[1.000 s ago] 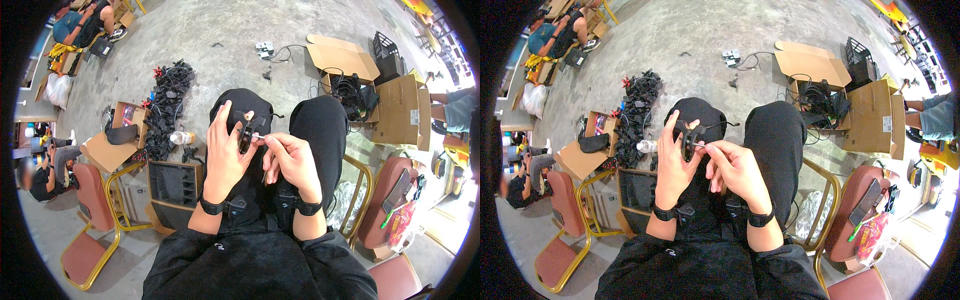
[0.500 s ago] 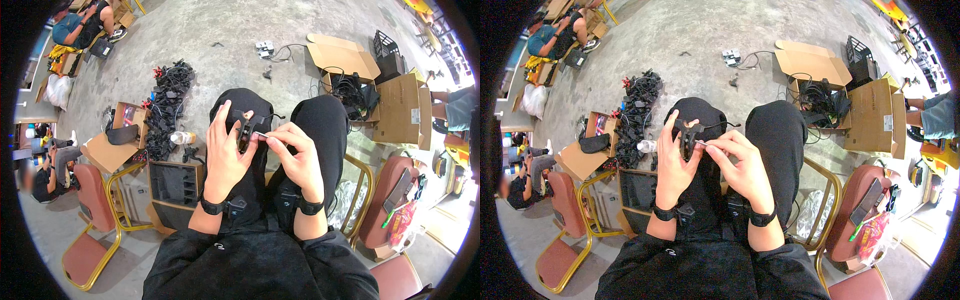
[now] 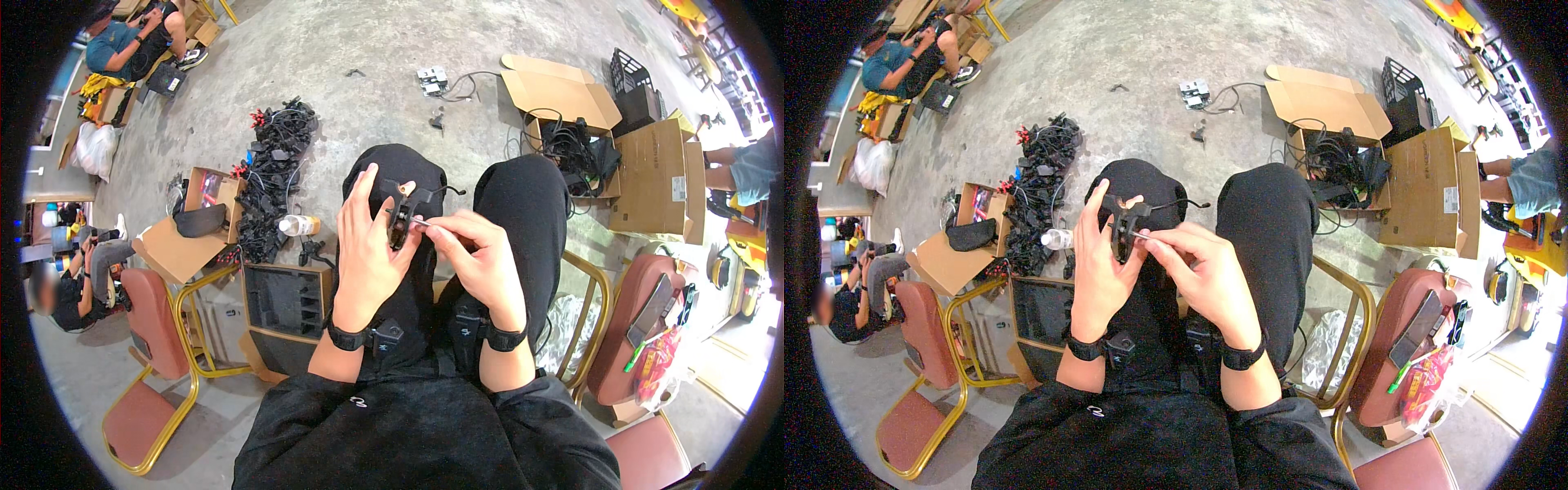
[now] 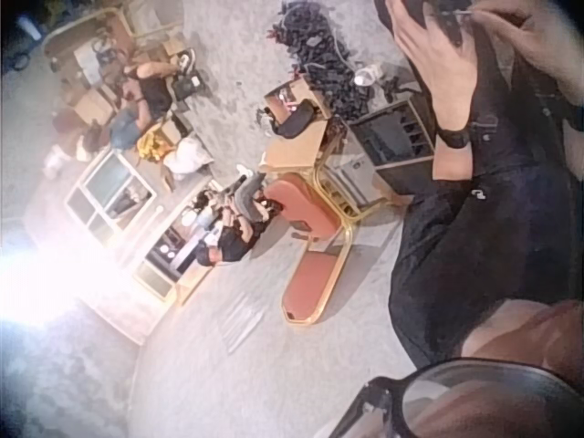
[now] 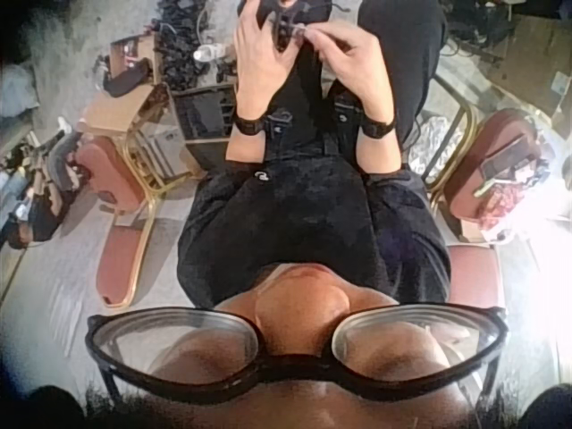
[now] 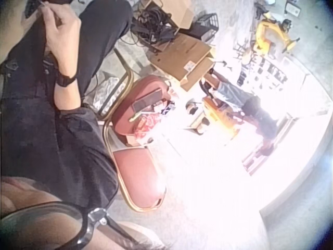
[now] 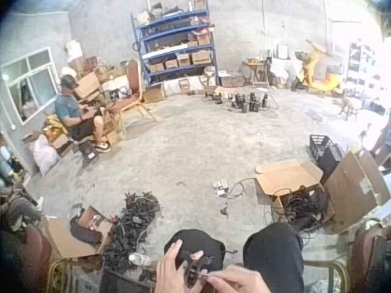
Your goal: Assemble small mechanical or electronic parts using hands and a small pin/tool.
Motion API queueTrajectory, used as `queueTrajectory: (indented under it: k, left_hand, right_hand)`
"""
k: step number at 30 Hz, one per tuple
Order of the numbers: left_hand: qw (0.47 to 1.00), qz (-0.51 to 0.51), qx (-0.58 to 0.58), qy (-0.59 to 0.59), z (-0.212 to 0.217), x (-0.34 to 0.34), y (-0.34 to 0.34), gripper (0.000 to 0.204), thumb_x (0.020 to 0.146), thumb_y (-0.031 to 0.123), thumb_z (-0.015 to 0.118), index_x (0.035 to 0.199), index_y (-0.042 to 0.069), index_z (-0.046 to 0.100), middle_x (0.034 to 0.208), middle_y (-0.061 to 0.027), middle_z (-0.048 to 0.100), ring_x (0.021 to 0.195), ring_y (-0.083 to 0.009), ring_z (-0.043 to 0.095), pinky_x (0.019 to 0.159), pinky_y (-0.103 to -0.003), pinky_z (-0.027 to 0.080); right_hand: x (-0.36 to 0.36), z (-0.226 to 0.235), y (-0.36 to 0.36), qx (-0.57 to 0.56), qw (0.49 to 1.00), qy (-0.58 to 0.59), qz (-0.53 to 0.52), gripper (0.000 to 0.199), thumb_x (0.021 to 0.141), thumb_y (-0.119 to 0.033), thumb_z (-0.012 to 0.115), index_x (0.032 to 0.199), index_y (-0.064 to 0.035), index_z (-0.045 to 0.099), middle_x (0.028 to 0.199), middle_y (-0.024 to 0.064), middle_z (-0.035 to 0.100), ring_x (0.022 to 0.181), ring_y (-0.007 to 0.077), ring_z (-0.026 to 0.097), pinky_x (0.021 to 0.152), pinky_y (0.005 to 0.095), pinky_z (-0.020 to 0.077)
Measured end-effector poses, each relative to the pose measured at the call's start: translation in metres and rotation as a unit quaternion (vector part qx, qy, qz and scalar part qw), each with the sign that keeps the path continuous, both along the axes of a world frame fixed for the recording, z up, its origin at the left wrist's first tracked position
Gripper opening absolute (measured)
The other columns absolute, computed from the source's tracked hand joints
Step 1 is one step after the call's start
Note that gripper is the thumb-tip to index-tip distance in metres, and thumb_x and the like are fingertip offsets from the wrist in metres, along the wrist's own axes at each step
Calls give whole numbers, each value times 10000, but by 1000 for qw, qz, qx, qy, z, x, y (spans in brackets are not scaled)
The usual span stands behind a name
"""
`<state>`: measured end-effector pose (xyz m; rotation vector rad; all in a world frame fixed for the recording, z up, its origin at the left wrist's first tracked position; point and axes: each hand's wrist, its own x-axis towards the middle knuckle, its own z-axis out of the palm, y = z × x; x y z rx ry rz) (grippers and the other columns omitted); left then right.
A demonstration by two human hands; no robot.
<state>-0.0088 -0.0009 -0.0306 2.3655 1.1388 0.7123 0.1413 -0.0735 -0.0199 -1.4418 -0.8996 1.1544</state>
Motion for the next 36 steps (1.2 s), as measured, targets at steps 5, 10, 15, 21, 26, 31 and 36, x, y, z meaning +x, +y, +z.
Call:
queueTrajectory:
  k: [5,10,15,21,26,31,36]
  left_hand:
    - [1000,11,-15,-9,0,1,-1,495,813,159,677,1294,154,556,1453,-174,353,1295,-389,380,1059,-476,309]
    - [1000,6,-15,-5,0,1,1,492,814,163,681,1291,160,560,1455,-171,352,1294,-389,380,1057,-473,314]
    - [1000,5,-1,9,-2,-1,0,506,812,178,690,1299,171,552,1457,-171,347,1294,-390,380,1050,-475,321]
    - [1000,-5,15,22,-3,2,0,397,803,200,711,1079,-54,582,1439,-236,344,1308,-427,362,1037,-496,319]
    - [1000,-4,19,22,-4,-1,0,413,812,204,701,1156,6,587,1441,-232,341,1309,-424,362,1036,-500,318]
    - [1000,-7,6,12,1,-1,0,473,818,221,691,1261,101,575,1441,-221,344,1305,-423,366,1035,-494,322]
    - [1000,-5,9,11,0,2,0,472,817,219,689,1260,97,577,1440,-216,348,1304,-418,369,1034,-489,324]
  right_hand:
    - [3,-8,0,137,984,-108,-20,155,866,-92,671,1003,-28,707,806,52,609,735,120,559,626,240,440]
    - [1,-8,-1,25,1000,-15,10,156,904,-129,643,1007,-32,707,766,28,614,658,69,532,576,225,419]
    - [0,1,-3,-53,992,109,18,203,955,-193,587,1014,-37,701,669,17,611,492,46,484,451,204,381]
    - [2,5,-1,-112,975,190,31,256,990,-228,525,1016,-9,655,616,52,604,346,79,461,325,210,333]
    - [2,12,-2,-116,970,208,42,253,992,-221,514,1036,1,627,633,60,604,350,114,519,298,213,359]
    - [-3,8,-2,-70,955,287,33,220,978,-179,531,1059,19,584,877,116,637,502,189,649,314,231,452]
    - [-7,-3,-2,17,976,212,41,164,971,-141,539,1010,14,578,884,78,631,715,120,611,554,247,514]
